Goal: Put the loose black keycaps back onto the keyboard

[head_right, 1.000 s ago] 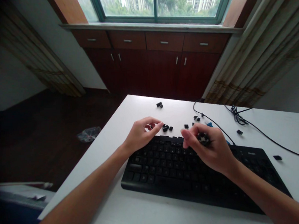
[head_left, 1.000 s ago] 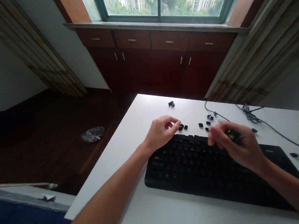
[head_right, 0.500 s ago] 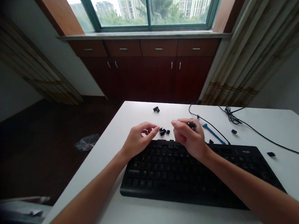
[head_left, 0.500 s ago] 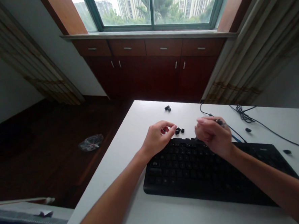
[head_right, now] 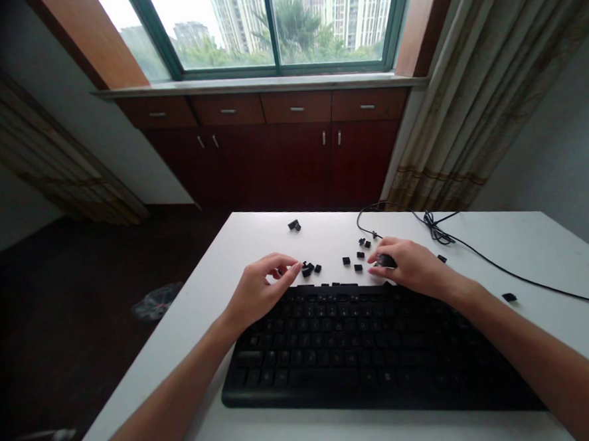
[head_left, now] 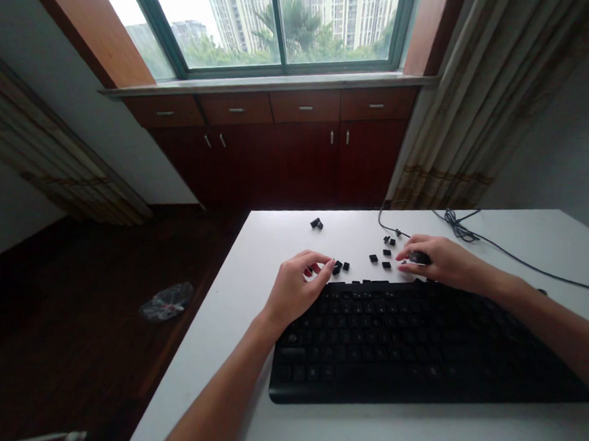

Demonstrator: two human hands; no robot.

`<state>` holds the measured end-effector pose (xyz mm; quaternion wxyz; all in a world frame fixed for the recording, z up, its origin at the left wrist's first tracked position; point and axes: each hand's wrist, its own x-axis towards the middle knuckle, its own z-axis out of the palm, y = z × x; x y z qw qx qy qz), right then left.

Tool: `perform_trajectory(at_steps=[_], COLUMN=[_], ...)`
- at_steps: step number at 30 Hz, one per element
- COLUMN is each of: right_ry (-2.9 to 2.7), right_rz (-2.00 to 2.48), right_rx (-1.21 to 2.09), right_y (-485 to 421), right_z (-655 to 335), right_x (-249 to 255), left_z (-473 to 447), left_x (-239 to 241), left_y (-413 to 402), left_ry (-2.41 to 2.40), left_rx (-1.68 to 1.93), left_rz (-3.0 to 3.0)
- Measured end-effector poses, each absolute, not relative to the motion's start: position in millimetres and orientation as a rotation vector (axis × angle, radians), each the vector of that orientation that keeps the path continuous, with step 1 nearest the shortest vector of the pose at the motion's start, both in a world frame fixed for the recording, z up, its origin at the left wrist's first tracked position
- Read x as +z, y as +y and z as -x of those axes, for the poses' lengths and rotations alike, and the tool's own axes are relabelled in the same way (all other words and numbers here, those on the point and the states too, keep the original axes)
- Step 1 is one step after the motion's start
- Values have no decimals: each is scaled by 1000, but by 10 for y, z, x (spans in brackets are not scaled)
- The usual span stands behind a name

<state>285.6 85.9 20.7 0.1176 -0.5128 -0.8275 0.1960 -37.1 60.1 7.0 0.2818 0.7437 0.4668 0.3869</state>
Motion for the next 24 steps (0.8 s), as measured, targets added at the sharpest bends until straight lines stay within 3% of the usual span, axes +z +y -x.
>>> perform_trajectory(at_steps=[14, 24], right_ry=[-2435, -2396], right_rz=[1671, 1773], right_rx=[594, 570], right_y=[786, 845], right_z=[-3299, -3091], right_x=[428, 353], left_z=[362, 369], left_x=[97, 91], left_y=[590, 559], left_ry=[1251, 1263], left_rx=[976, 947], left_rz=[-2025, -2057])
